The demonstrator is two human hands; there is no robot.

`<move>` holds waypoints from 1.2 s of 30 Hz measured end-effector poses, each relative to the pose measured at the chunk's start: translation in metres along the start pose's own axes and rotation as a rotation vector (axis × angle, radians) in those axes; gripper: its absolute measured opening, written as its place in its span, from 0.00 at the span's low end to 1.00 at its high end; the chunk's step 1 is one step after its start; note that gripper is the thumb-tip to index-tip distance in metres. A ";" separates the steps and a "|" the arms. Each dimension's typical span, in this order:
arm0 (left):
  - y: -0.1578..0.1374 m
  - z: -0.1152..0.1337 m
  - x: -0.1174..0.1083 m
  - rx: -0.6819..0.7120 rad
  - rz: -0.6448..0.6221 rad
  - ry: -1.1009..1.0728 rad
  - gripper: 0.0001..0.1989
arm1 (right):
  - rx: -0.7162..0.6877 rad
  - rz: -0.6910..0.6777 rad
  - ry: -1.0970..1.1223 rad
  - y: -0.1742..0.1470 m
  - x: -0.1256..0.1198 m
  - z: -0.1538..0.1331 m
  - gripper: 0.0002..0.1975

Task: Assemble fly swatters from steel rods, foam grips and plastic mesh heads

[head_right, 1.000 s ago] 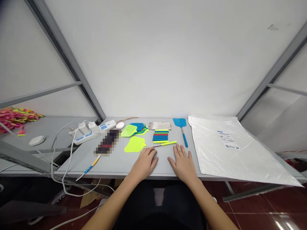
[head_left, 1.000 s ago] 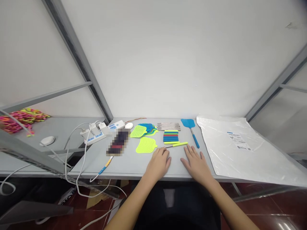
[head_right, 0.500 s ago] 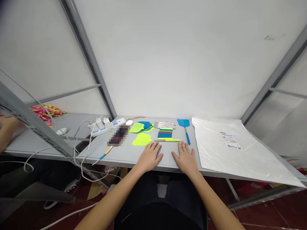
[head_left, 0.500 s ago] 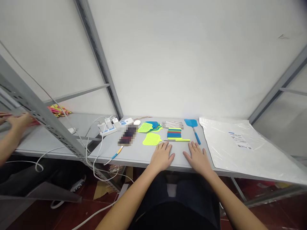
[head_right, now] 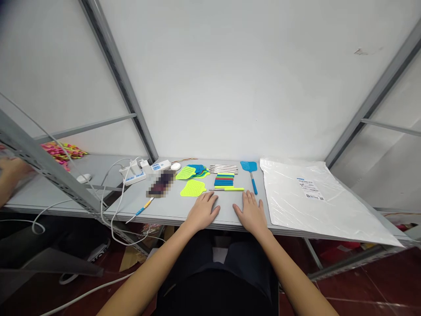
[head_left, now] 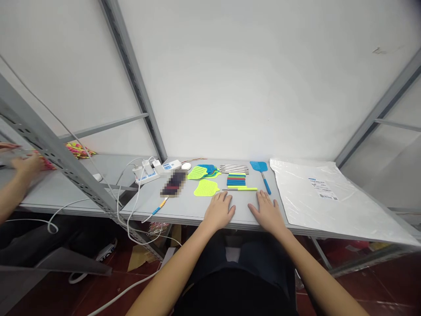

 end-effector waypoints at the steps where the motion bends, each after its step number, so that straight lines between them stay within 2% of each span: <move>1: 0.000 0.000 0.000 -0.006 0.006 0.000 0.19 | 0.001 0.001 0.001 0.000 -0.001 0.000 0.38; 16: 0.005 -0.005 -0.004 0.009 0.020 -0.090 0.15 | -0.016 -0.008 -0.030 0.001 0.002 -0.001 0.36; 19: 0.013 -0.018 -0.013 0.017 0.017 -0.130 0.12 | -0.011 0.010 -0.041 0.001 0.000 -0.002 0.35; 22: 0.026 -0.047 -0.030 -0.034 0.051 -0.151 0.14 | -0.040 0.077 -0.059 0.002 -0.010 -0.005 0.32; 25: 0.047 -0.075 -0.044 -0.072 0.059 -0.181 0.13 | -0.182 0.210 -0.087 0.007 -0.030 -0.024 0.24; 28: 0.079 -0.091 -0.053 -0.069 0.034 -0.231 0.13 | -0.395 0.311 -0.088 0.019 -0.049 -0.054 0.16; 32: 0.119 -0.089 -0.054 -0.009 -0.057 -0.290 0.13 | -0.684 0.350 -0.050 0.040 -0.063 -0.100 0.11; 36: 0.128 -0.083 -0.044 0.079 -0.244 -0.350 0.07 | -0.859 0.381 -0.008 0.056 -0.062 -0.131 0.09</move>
Point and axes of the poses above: each hand's wrist, its own y-axis towards the middle knuckle, its own x-axis out of the palm, z = x × y, the point moved 10 cm from there along y, towards the middle knuckle, and after that the axes turned 2 degrees about -y, right-handed, at the moved point
